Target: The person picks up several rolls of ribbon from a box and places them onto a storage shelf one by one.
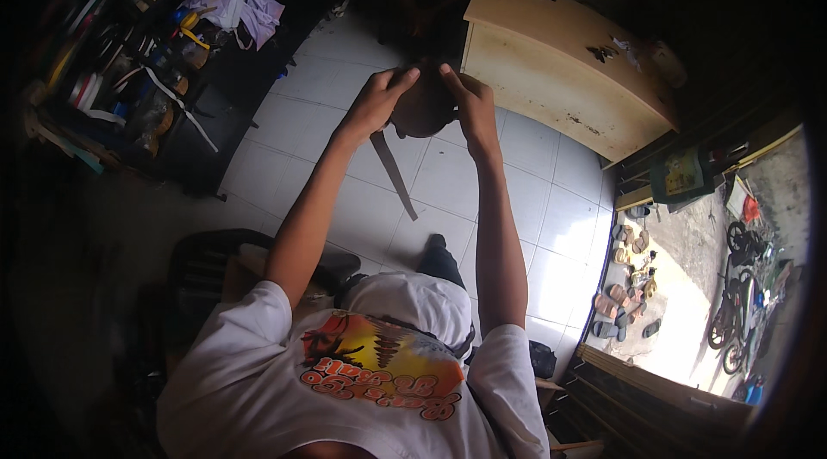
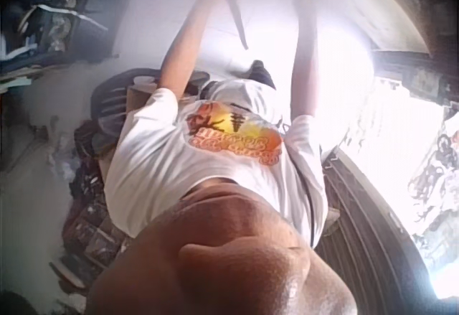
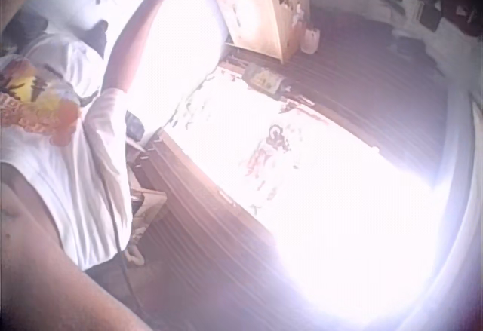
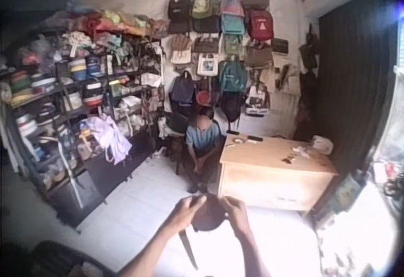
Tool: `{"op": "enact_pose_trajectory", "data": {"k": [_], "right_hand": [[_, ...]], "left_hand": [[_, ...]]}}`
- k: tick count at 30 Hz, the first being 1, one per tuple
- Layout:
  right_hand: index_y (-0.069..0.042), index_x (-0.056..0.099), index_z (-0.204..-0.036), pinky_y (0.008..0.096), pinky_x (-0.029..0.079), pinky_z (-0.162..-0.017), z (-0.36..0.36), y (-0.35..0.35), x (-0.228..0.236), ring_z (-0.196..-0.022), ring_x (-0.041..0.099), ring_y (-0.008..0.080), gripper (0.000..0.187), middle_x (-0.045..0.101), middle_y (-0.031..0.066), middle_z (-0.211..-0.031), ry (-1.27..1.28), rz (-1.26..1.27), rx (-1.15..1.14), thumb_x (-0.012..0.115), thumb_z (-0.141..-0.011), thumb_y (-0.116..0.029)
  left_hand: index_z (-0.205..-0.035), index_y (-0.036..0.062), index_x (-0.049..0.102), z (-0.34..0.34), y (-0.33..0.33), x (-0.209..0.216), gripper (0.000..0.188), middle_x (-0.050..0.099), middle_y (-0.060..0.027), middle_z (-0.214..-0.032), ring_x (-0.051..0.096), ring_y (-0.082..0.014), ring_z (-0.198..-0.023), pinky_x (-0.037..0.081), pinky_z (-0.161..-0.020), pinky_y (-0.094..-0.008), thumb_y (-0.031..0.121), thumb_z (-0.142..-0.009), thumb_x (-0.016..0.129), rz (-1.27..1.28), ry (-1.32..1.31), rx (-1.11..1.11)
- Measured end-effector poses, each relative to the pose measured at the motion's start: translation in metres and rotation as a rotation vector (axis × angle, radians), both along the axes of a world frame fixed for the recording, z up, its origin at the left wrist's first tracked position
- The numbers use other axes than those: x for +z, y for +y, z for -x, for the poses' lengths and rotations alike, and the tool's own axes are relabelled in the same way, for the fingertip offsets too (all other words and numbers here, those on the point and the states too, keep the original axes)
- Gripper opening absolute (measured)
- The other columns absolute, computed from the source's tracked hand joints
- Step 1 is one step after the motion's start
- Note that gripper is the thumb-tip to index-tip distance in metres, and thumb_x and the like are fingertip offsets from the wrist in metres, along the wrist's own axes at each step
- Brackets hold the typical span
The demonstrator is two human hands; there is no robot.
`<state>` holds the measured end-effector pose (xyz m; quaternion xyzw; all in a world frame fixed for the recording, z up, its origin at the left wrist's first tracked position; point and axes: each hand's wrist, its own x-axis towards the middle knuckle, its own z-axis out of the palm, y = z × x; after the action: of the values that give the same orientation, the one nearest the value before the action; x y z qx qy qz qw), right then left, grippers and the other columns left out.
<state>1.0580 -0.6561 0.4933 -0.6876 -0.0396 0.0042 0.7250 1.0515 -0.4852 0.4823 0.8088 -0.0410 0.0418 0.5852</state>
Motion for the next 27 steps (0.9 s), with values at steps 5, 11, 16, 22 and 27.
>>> {"op": "enact_pose_trajectory", "data": {"k": [5,11,16,22,27], "right_hand": [[0.008,0.064,-0.083,0.0288,0.041,-0.064,-0.087,0.033,-0.002,-0.070,0.050,0.0130,0.048,0.057,0.0100,-0.071,-0.054,0.163,0.074,0.057,-0.093,-0.039],[0.010,0.059,-0.082,0.0343,0.043,-0.070,-0.155,0.115,-0.023,-0.073,0.050,0.0179,0.054,0.058,0.0149,-0.074,-0.071,0.125,0.044,0.053,-0.095,-0.042],[0.011,0.058,-0.095,0.0325,0.045,-0.073,-0.228,0.196,-0.047,-0.076,0.054,0.0188,0.059,0.060,0.0160,-0.082,-0.037,0.065,0.096,0.048,-0.096,-0.047],[0.009,0.055,-0.111,0.0305,0.047,-0.059,-0.315,0.281,-0.010,-0.082,0.061,0.0203,0.051,0.062,0.0177,-0.095,0.123,0.043,0.525,0.056,-0.092,-0.038],[0.005,0.068,-0.089,0.0290,0.037,-0.041,-0.398,0.358,0.011,-0.042,0.050,0.0131,0.043,0.055,0.0065,-0.054,-0.032,0.208,0.492,0.061,-0.089,-0.037]], "left_hand": [[-0.101,-0.0005,0.061,-0.044,0.022,0.030,0.056,0.044,0.0026,-0.052,0.042,-0.0080,-0.038,0.033,-0.035,-0.0236,0.054,-0.088,0.058,0.097,0.224,0.139],[-0.098,-0.0022,0.060,-0.100,0.083,0.020,0.056,0.055,-0.0039,-0.058,0.052,-0.0118,-0.040,0.037,-0.033,-0.0242,0.052,-0.087,0.060,0.112,0.196,0.360],[-0.098,-0.0053,0.061,-0.151,0.144,0.006,0.056,0.064,-0.0130,-0.067,0.064,-0.0203,-0.047,0.046,-0.036,-0.0278,0.050,-0.092,0.053,0.267,0.156,0.530],[-0.104,-0.0059,0.061,-0.227,0.257,0.019,0.057,0.064,-0.0163,-0.070,0.061,-0.0229,-0.043,0.048,-0.038,-0.0293,0.048,-0.096,0.046,-0.021,0.237,0.576],[-0.105,-0.0070,0.059,-0.314,0.325,0.020,0.057,0.064,-0.0182,-0.073,0.065,-0.0261,-0.049,0.052,-0.039,-0.0317,0.047,-0.096,0.046,0.135,0.171,0.489]]}}
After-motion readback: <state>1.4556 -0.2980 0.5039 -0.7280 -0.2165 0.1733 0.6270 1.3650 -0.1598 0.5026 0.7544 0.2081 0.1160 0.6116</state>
